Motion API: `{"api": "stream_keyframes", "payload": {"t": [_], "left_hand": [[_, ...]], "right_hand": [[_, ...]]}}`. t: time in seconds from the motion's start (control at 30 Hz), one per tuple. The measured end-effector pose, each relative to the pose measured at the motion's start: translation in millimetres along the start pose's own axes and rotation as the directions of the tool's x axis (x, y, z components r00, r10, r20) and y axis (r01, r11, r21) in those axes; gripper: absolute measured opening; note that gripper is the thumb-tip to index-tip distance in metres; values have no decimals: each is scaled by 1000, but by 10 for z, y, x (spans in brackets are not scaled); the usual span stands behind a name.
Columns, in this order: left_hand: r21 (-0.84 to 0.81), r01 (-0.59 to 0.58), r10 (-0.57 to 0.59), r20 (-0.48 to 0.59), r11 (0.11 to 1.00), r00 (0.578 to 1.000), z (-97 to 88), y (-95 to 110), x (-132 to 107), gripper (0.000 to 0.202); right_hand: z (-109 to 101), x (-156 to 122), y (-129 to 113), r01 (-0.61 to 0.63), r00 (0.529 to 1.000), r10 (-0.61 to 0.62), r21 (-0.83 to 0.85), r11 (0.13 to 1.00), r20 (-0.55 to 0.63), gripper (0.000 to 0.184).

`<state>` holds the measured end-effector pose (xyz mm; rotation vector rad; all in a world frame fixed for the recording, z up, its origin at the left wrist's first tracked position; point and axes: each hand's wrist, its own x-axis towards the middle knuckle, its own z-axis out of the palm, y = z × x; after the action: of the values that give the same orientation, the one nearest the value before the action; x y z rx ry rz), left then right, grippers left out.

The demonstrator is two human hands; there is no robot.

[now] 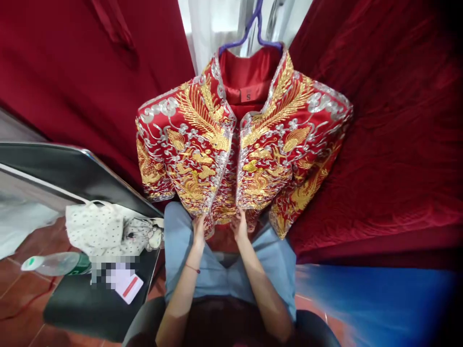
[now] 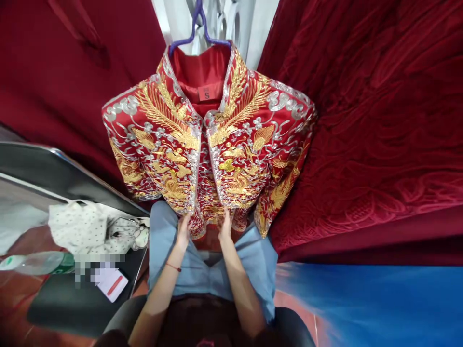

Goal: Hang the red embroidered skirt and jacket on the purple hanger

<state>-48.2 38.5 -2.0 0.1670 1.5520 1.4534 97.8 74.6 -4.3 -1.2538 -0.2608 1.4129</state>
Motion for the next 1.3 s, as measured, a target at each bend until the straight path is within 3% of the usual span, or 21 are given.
{"api": "stream_keyframes", "payload": {"t": [0.07,0.13,0.3,0.47,0.6,0.9,1.0,1.13,1.3], "left_hand": [[-92,33,-27,67,995,997,40,19,69,19],[-159,57,-41,104,986,994,60,35,121,18],[-133,198,-177,156,971,972,17,-39,162,17],[-55,264,-232,332,963,914,36,-74,50,23],[-56,270,-219,440,961,871,123,-76,-65,27],[-155,195,-90,511,969,855,371,-252,-144,28],[-125,126,-44,519,984,853,366,-289,-144,28],[-47,89,-44,595,995,803,298,-308,-138,30],[-137,103,-25,477,985,879,310,-311,-141,34]], "right_hand": [[-112,74,-57,-143,990,141,79,987,21,40],[-196,141,-127,-190,982,186,150,970,43,36],[-239,159,-132,-141,988,130,163,976,78,34],[-272,-22,11,54,963,-53,6,999,264,30],[-335,-108,34,67,934,-27,-101,993,355,33],[-260,-106,-57,69,897,-6,-126,990,443,34],[-242,-100,-35,132,897,-54,-148,980,440,34],[-235,-91,-2,193,903,-100,-189,963,418,37],[-229,-91,1,125,930,-56,-169,978,363,33]]}}
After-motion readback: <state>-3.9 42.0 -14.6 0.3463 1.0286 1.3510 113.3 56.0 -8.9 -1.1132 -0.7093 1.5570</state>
